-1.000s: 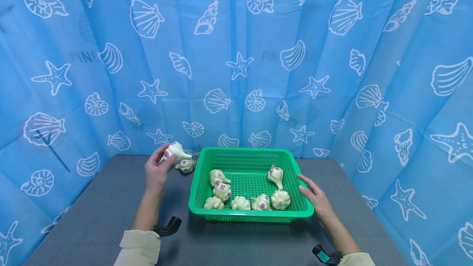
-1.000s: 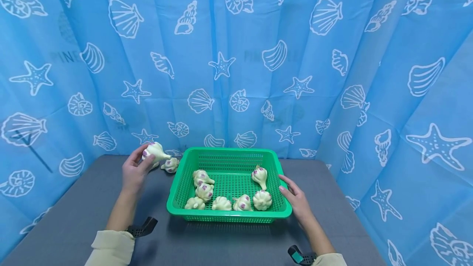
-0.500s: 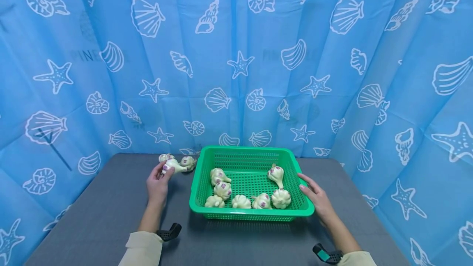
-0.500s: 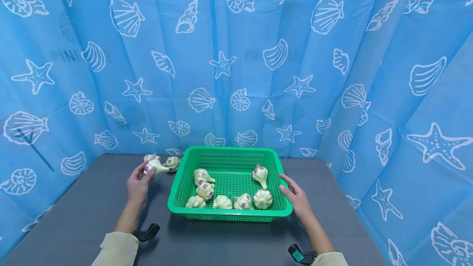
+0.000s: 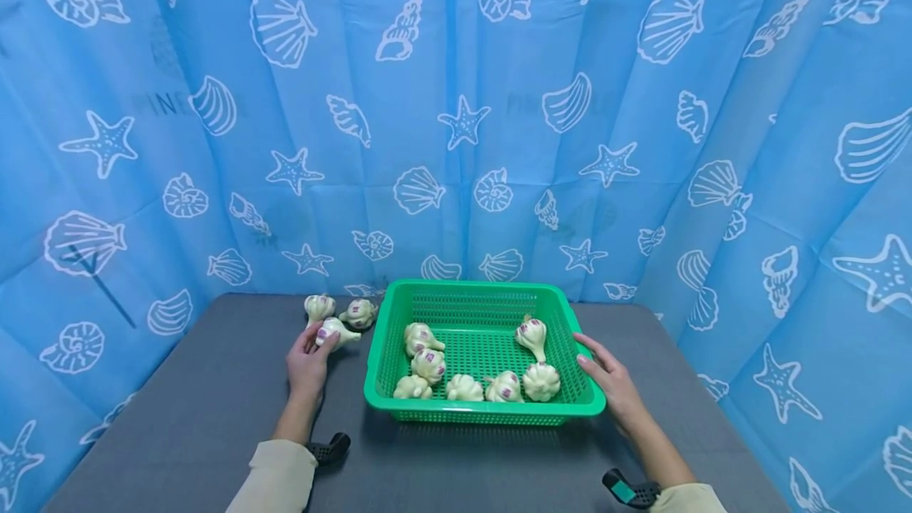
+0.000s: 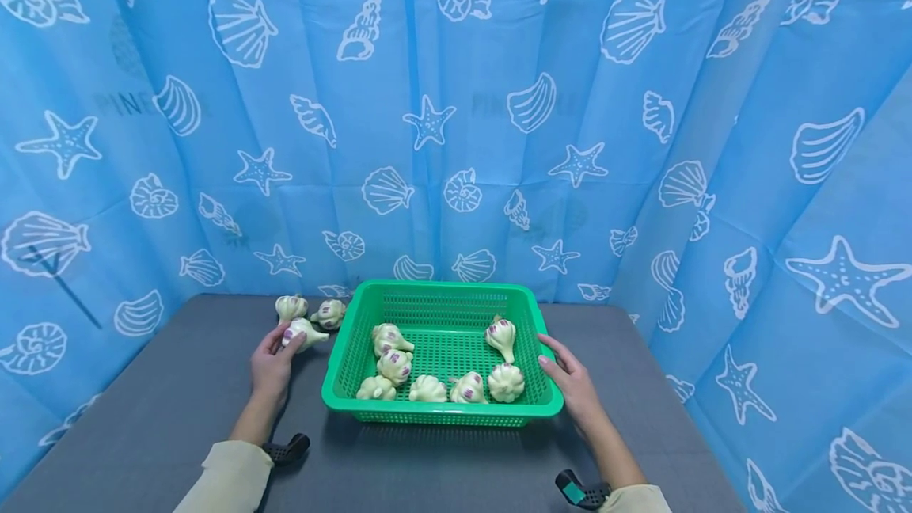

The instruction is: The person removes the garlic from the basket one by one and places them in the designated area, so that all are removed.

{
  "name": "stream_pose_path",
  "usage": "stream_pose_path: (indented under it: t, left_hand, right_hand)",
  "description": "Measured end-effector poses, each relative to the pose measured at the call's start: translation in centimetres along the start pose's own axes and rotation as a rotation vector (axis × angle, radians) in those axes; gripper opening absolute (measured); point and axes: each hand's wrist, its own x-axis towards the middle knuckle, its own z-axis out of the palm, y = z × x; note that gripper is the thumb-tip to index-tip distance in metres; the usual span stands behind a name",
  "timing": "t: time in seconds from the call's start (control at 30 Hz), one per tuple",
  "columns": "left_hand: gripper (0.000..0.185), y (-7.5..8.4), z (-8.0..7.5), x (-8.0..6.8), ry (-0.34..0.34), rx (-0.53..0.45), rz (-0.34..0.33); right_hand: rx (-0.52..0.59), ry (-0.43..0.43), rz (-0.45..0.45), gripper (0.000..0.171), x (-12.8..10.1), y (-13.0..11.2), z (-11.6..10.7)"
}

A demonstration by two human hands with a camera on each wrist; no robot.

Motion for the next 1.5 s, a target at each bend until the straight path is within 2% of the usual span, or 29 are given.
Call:
stream_pose_path:
  t: [0.27, 0.6, 0.77, 1.07, 1.5]
  left_hand:
    - [0.050, -0.23, -0.05, 0.09, 0.006, 0.108, 0.015]
    - [0.047, -0.37, 0.41, -0.20, -0.006, 0.139, 0.008]
    - [0.047, -0.38, 0.60, -0.13, -0.008, 0.201, -0.010]
    - [0.046, -0.18, 0.81, -0.21, -0.012, 0.299, 0.013]
    - [0.053, 0.02, 0.62, -0.32, -0.064, 0.306, 0.054]
  right_hand:
    - [0.006, 0.006, 0.006, 0.055, 0.00, 0.06, 0.21]
    - [0.039, 0.007, 0.015, 0.054, -0.12, -0.32, 0.12]
    - [0.050, 0.008, 0.025, 0.054, -0.07, -0.27, 0.11]
    - [0.044, 0.015, 0.032, 0.054, -0.07, -0.35, 0.21]
    - [0.058, 0.013, 0.020, 0.055, -0.10, -0.23, 0.23]
